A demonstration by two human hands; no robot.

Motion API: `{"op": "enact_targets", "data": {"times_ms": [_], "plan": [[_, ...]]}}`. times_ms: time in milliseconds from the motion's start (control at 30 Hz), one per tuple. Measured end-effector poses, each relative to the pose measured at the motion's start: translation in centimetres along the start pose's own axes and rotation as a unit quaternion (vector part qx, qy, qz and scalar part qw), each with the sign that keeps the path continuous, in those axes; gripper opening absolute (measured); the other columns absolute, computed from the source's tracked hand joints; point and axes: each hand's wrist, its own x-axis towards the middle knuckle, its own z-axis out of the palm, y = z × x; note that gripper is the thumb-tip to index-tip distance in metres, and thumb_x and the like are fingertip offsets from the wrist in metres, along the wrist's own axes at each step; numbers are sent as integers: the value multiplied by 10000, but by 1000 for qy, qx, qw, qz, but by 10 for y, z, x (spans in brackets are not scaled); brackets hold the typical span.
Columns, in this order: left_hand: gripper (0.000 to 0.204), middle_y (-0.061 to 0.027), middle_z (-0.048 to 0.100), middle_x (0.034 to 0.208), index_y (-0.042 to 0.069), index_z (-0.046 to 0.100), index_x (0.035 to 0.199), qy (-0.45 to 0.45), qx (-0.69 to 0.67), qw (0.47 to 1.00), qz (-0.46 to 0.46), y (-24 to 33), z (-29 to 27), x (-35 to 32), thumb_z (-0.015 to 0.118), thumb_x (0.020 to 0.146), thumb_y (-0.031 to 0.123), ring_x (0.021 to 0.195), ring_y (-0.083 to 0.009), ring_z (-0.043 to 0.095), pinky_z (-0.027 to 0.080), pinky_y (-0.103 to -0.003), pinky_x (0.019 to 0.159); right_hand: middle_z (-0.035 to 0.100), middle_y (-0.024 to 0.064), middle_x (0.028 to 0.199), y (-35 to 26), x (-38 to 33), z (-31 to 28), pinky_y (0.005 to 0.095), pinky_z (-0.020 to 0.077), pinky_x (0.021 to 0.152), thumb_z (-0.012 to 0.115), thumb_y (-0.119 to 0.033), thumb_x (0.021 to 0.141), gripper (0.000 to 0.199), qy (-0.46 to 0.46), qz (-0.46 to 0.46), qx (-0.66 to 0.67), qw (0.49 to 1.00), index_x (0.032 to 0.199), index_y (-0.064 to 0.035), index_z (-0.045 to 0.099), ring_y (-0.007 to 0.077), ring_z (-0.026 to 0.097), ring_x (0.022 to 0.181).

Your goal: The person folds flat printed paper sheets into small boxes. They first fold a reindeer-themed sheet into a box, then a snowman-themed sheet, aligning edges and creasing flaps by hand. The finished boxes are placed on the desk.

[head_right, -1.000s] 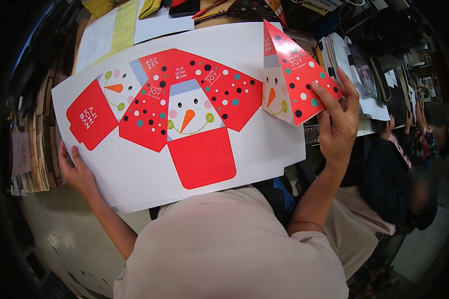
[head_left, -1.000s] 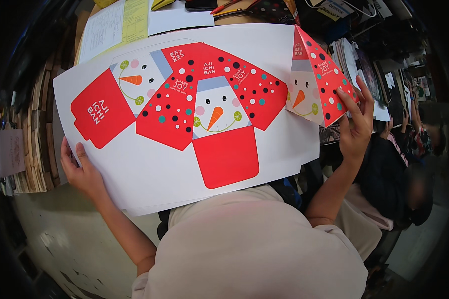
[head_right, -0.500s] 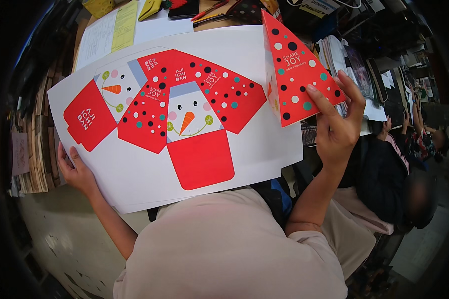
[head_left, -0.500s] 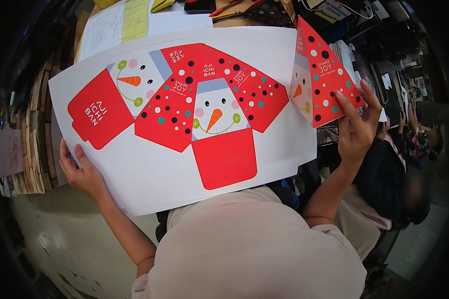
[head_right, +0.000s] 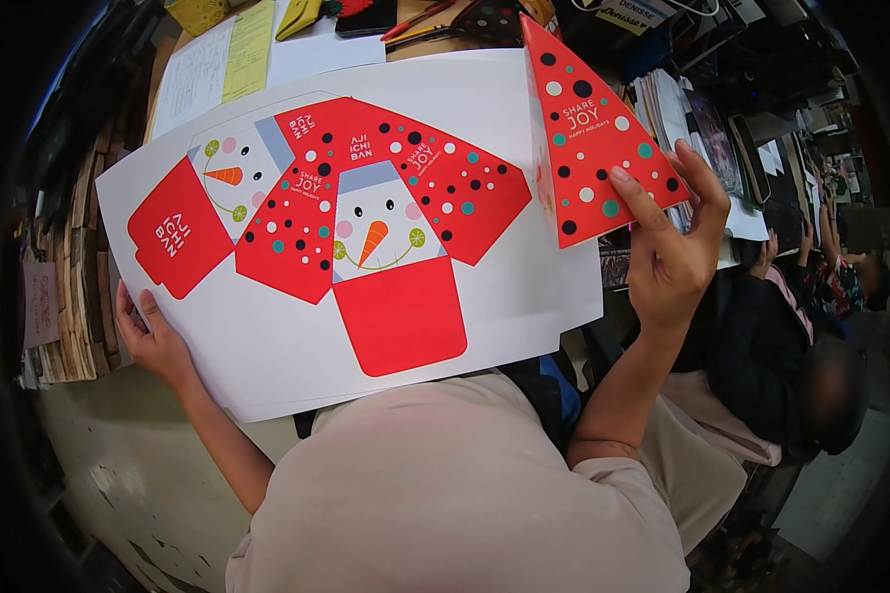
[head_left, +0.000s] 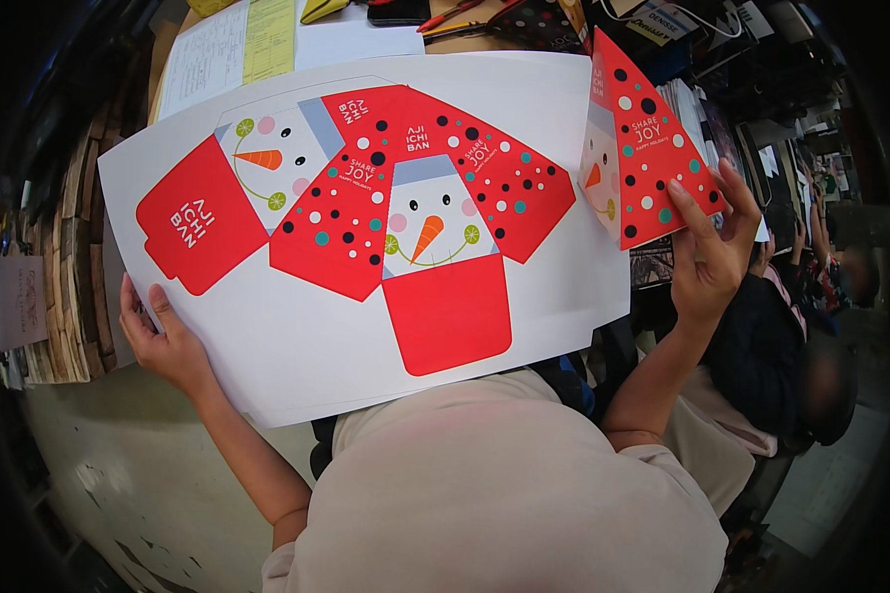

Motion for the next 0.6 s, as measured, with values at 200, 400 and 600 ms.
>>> {"op": "enact_targets", "data": {"times_ms": [200,400,600], "plan": [[368,-117,595,1200,36,582,1251,0,-3,1000,-1,1,0,0,603,951,248,1096,-232,578,457,-361,938,476,159,1325,1,-1,1,408,454,980,604,116,778,416,0,1,7,1000,1109,-108,720,298,517,1200],[368,-122,593,1204,35,582,1252,-2,7,1000,2,0,-1,1,605,949,244,1095,-231,578,463,-360,931,476,158,1325,2,-1,2,409,450,984,604,121,772,426,0,3,7,1000,1110,-110,720,297,517,1199],[365,-122,596,1205,34,586,1247,3,-1,1000,0,-2,-1,1,608,948,241,1079,-231,578,466,-356,921,477,159,1324,1,-1,3,408,450,984,593,137,763,445,5,5,15,1000,1108,-111,721,298,520,1194]]}}
